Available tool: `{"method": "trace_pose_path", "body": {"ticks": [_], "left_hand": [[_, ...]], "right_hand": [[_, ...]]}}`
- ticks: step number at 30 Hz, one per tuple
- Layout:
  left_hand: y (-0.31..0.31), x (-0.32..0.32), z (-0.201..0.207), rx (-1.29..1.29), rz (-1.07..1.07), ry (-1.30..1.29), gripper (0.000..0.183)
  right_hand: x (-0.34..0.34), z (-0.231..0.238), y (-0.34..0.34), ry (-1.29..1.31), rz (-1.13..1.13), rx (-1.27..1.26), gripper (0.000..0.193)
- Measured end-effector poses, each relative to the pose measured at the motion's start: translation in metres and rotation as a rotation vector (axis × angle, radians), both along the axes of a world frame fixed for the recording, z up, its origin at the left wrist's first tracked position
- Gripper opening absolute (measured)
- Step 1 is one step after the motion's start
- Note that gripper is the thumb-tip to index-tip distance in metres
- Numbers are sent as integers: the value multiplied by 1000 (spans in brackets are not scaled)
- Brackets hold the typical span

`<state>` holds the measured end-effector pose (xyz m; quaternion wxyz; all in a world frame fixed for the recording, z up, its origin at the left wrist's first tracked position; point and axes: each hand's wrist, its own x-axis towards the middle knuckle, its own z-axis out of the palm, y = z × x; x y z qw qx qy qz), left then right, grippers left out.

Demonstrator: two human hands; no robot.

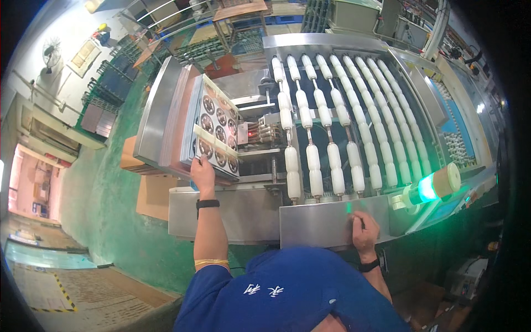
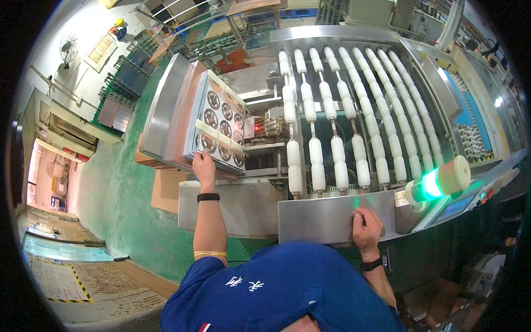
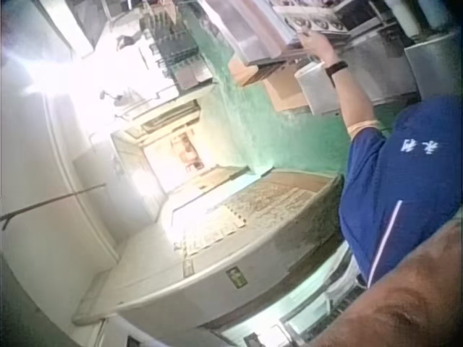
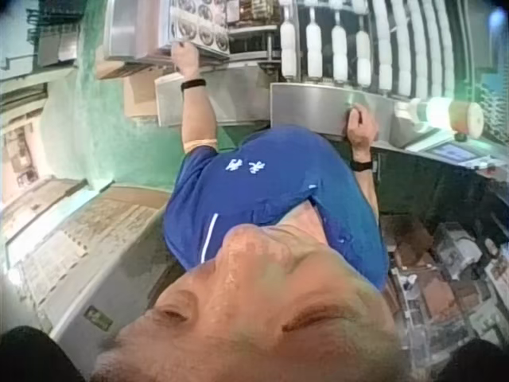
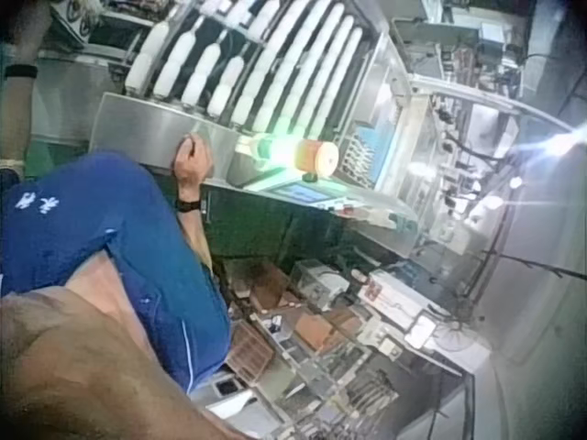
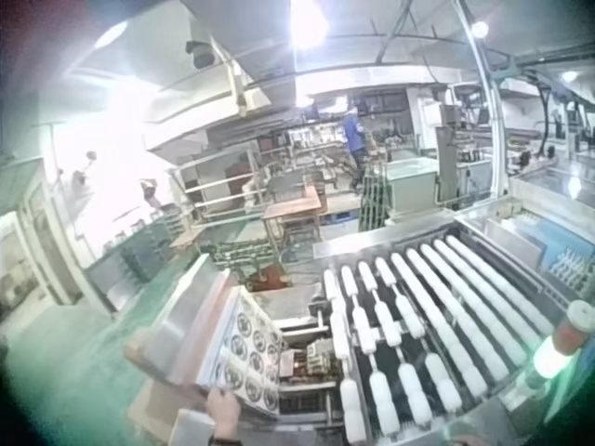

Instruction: The person sorts a stack of blue metal sheets and then loads them one by one into an automated processing machine on a factory floor.

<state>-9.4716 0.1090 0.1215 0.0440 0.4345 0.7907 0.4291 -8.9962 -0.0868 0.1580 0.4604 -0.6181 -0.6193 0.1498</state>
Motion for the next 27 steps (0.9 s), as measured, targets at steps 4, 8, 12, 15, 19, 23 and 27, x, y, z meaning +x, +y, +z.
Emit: {"method": "trace_pose_path", "body": {"ticks": [4, 8, 12, 15, 19, 23, 27], "left_hand": [[-2, 9, 9, 92, -17, 26, 33], [4, -1, -1, 29, 5, 58, 32], [10, -9, -10, -14, 37, 53, 29], [13, -19, -14, 24, 66, 185, 30], [13, -13, -1, -6, -7, 41, 28], [10, 16, 27, 53, -81, 114, 24], [3, 38, 43, 75, -199, 218, 19]], "right_hand": [[-1, 1, -1, -19, -15, -27, 8], [-2, 3, 0, -19, -24, -29, 8], [-4, 7, 1, -10, -3, -19, 9], [-2, 3, 1, -2, -3, -25, 9], [-2, 3, 0, 14, -18, -41, 9], [-3, 3, 1, 15, -3, -32, 9], [-3, 0, 0, 36, -3, -38, 10]]}}
